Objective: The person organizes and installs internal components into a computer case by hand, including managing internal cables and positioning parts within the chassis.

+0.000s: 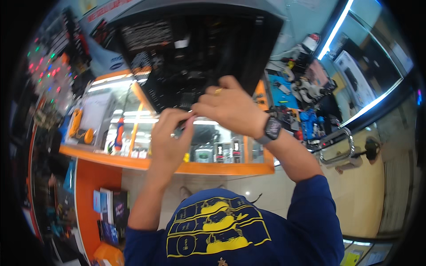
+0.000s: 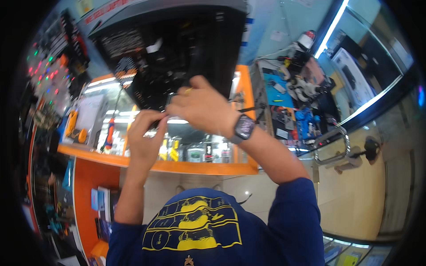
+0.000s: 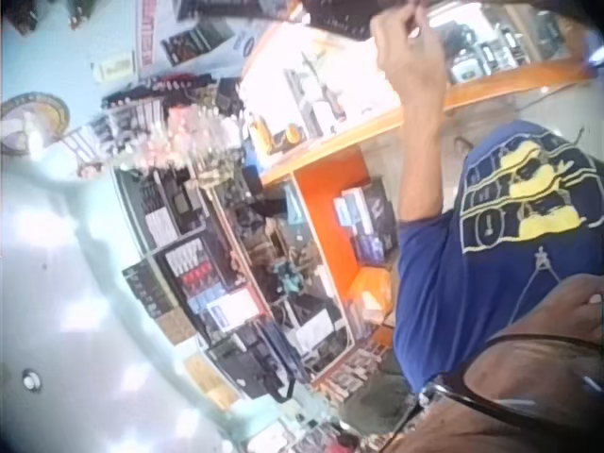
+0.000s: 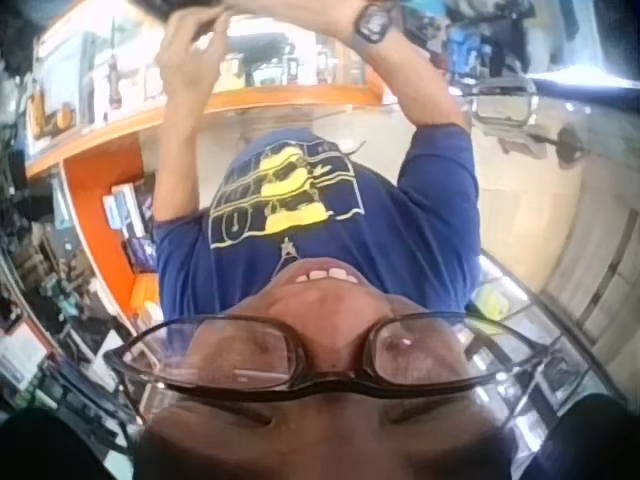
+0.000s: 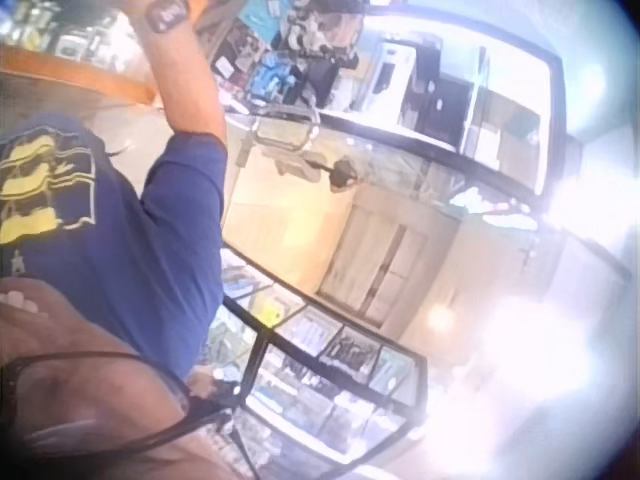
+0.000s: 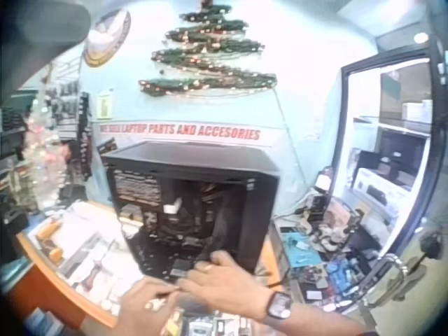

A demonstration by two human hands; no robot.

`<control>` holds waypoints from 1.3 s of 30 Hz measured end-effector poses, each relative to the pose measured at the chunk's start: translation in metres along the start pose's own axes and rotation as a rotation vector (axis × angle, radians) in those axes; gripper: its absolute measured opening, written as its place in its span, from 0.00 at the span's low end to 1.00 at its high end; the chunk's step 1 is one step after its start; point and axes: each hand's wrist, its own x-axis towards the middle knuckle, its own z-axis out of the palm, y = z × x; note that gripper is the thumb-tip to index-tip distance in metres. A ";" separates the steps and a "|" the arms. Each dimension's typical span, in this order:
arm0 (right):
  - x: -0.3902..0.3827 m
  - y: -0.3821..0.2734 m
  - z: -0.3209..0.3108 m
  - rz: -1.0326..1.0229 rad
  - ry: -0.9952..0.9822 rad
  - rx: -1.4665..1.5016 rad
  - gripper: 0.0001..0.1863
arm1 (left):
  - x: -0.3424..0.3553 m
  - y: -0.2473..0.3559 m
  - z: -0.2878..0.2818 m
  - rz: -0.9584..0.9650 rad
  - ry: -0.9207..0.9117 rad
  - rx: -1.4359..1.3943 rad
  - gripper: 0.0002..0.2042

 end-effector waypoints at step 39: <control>-0.011 -0.050 -0.008 0.435 -0.109 -0.216 0.27 | -0.027 -0.293 -0.440 -0.589 0.334 0.374 0.08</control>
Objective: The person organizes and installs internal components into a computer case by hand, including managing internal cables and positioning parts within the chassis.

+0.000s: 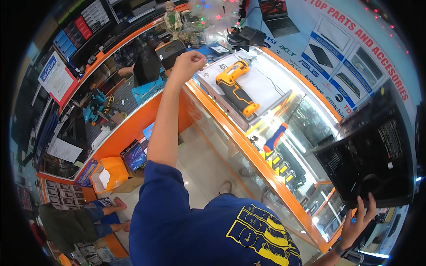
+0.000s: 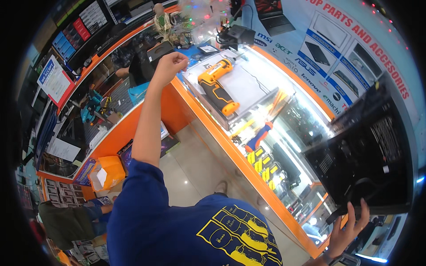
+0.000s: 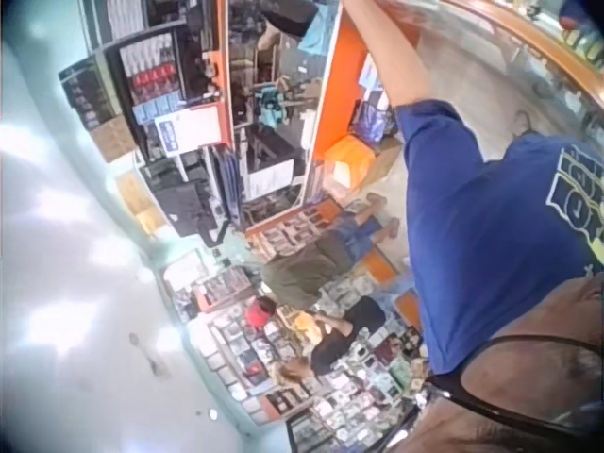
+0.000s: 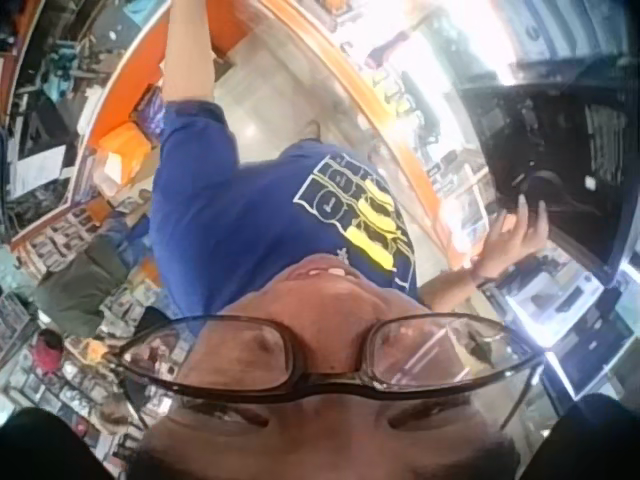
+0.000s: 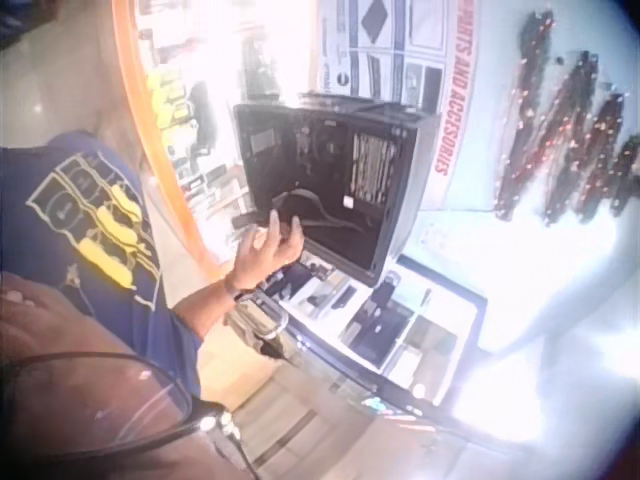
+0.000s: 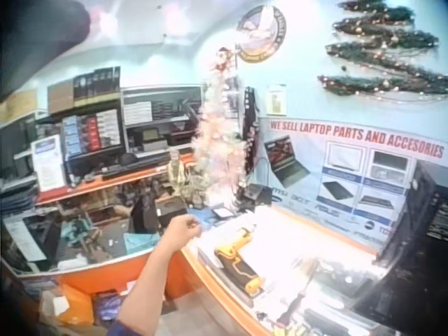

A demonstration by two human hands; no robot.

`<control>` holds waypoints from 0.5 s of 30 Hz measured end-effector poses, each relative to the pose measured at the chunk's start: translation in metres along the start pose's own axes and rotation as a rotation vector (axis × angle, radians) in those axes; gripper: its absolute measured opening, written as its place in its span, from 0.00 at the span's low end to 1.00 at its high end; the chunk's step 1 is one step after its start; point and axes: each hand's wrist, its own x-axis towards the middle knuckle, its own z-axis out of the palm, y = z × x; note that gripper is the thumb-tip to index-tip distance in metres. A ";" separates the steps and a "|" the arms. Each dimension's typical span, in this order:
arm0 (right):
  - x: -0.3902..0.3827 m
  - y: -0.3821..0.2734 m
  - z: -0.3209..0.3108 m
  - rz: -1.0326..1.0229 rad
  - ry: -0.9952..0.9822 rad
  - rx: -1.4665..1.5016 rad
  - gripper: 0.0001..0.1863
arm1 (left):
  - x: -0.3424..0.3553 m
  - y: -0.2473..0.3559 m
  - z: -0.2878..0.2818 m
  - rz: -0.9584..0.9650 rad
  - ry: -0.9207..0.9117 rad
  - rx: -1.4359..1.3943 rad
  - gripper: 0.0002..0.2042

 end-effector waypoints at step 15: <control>-0.042 -0.045 0.021 0.673 0.247 0.312 0.20 | 0.065 -0.071 0.013 0.133 -0.192 0.299 0.11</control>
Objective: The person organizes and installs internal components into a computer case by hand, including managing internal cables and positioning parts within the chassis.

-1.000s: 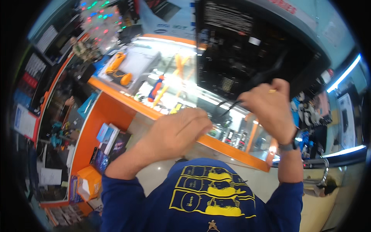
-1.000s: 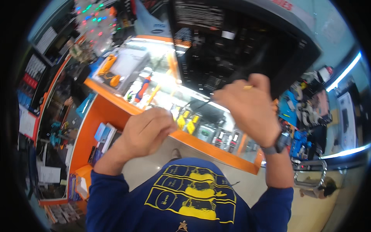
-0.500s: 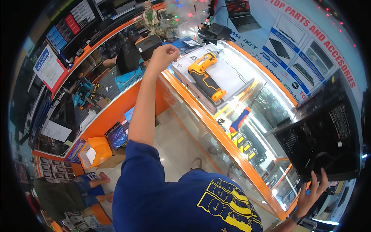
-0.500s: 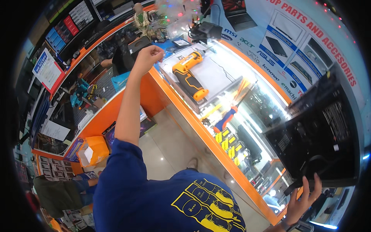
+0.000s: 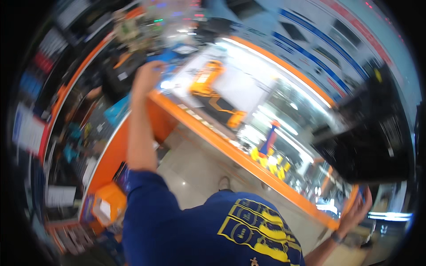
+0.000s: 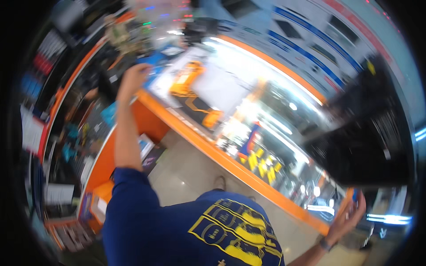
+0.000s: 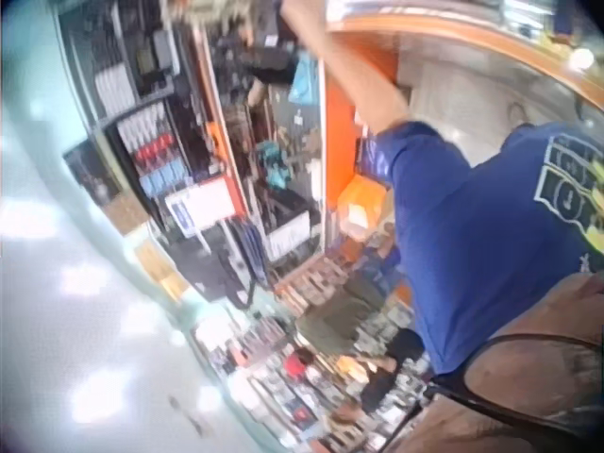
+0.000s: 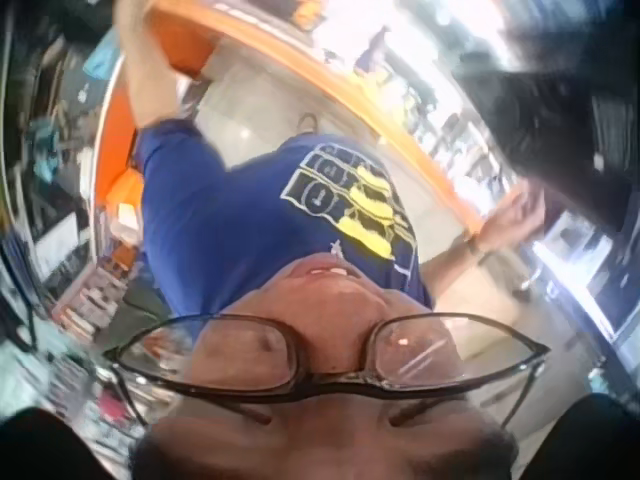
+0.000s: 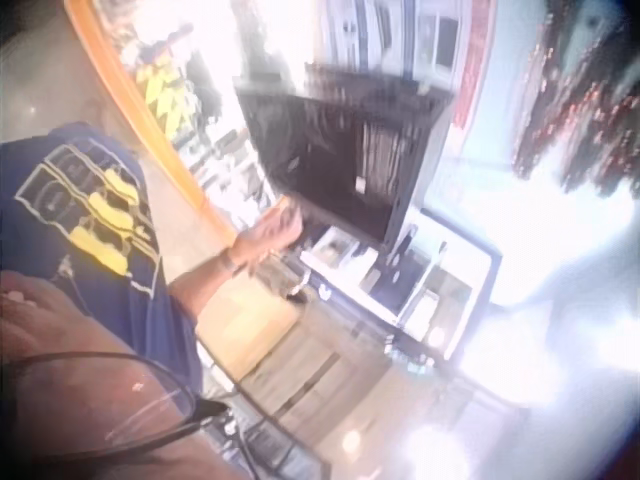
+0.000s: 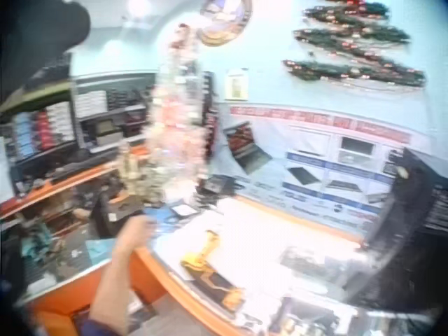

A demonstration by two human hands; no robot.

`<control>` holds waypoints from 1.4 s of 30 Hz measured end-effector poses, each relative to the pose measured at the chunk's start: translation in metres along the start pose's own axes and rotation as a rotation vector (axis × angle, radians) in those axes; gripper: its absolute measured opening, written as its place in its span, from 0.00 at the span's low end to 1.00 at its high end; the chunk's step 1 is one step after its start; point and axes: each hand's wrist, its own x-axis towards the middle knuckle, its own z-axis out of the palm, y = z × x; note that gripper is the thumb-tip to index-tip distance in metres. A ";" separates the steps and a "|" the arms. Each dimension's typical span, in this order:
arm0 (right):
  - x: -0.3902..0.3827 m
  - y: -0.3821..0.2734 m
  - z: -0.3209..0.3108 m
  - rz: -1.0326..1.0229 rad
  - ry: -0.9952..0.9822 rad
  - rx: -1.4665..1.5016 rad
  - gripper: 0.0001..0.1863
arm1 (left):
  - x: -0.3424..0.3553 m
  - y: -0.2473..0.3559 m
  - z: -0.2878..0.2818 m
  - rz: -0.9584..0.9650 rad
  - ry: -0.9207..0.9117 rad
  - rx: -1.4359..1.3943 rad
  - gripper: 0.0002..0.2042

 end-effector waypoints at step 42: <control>-0.051 0.149 -0.087 0.250 -0.465 0.566 0.17 | -0.284 0.481 0.164 -0.136 -0.854 -1.103 0.25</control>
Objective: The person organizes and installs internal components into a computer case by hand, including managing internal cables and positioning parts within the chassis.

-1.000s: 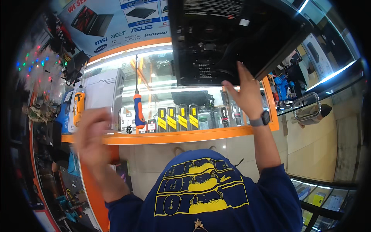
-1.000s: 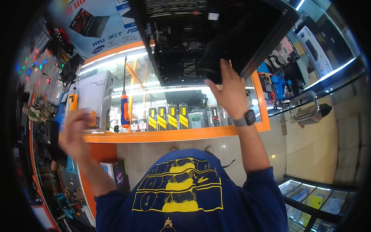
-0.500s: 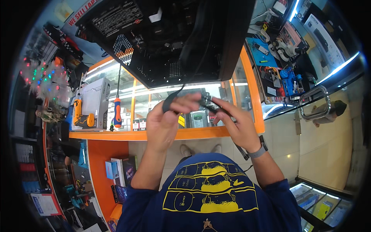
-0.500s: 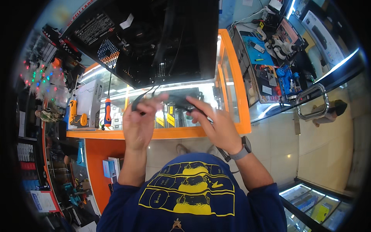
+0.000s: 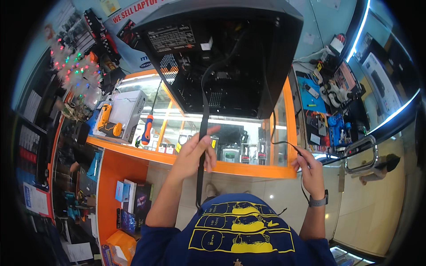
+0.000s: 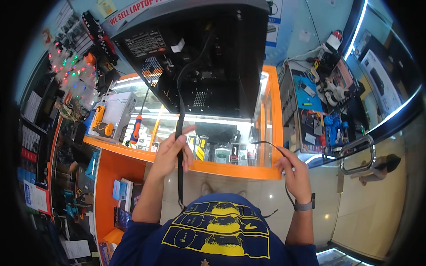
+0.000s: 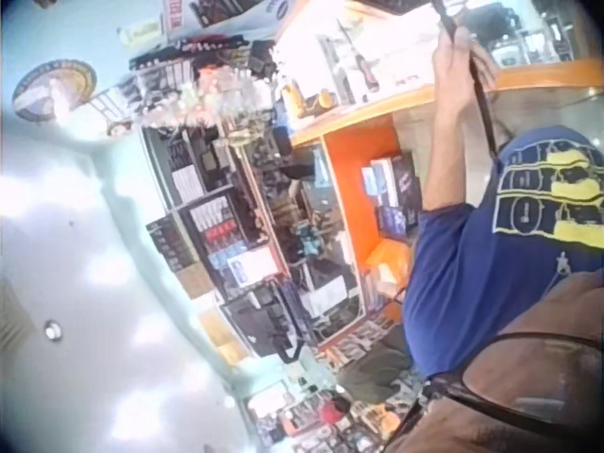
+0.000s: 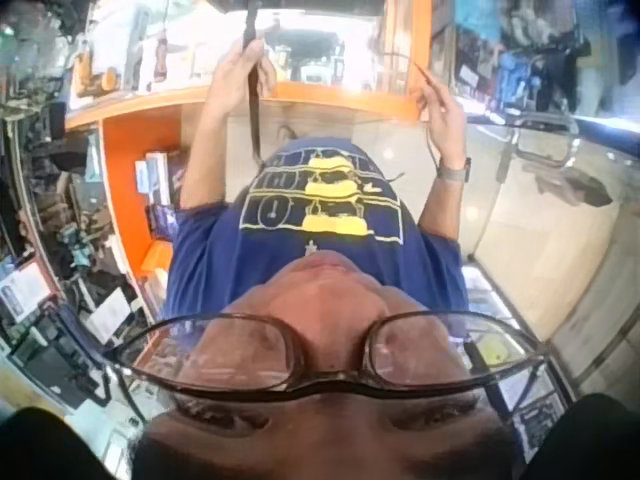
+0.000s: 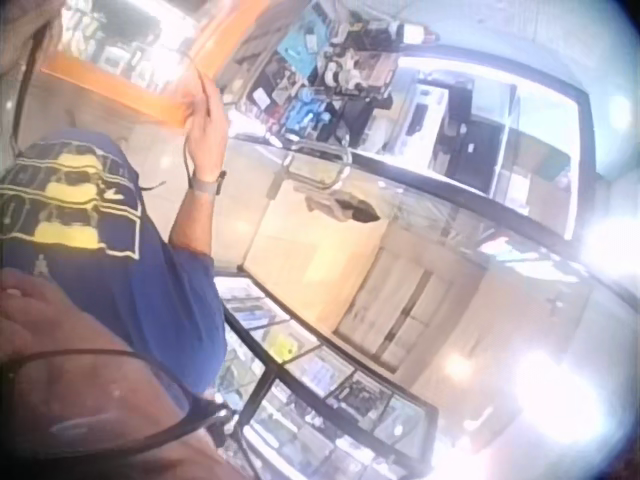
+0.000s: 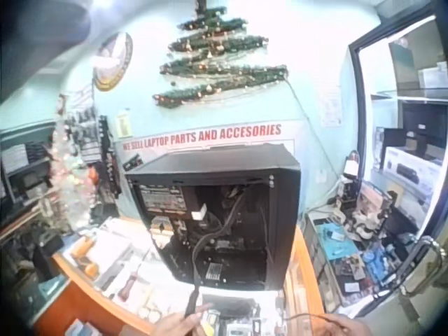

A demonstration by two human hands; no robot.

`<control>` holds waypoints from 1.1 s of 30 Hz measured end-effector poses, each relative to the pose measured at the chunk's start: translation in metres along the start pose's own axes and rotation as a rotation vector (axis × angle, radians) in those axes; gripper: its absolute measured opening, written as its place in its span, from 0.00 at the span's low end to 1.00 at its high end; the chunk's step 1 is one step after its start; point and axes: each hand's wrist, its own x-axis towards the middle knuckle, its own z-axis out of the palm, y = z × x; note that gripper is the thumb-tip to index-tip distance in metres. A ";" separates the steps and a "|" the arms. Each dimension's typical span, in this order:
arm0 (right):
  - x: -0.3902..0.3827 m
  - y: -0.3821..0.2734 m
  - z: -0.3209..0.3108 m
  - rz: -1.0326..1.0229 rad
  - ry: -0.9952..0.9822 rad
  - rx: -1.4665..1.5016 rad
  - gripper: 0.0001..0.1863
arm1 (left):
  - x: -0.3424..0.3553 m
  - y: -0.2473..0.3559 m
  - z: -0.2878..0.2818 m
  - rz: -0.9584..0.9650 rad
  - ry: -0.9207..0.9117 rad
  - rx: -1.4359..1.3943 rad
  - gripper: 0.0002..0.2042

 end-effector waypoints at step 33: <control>0.160 -0.138 0.149 -0.130 0.490 0.176 0.19 | -0.075 -0.058 -0.096 0.306 -0.159 1.201 0.35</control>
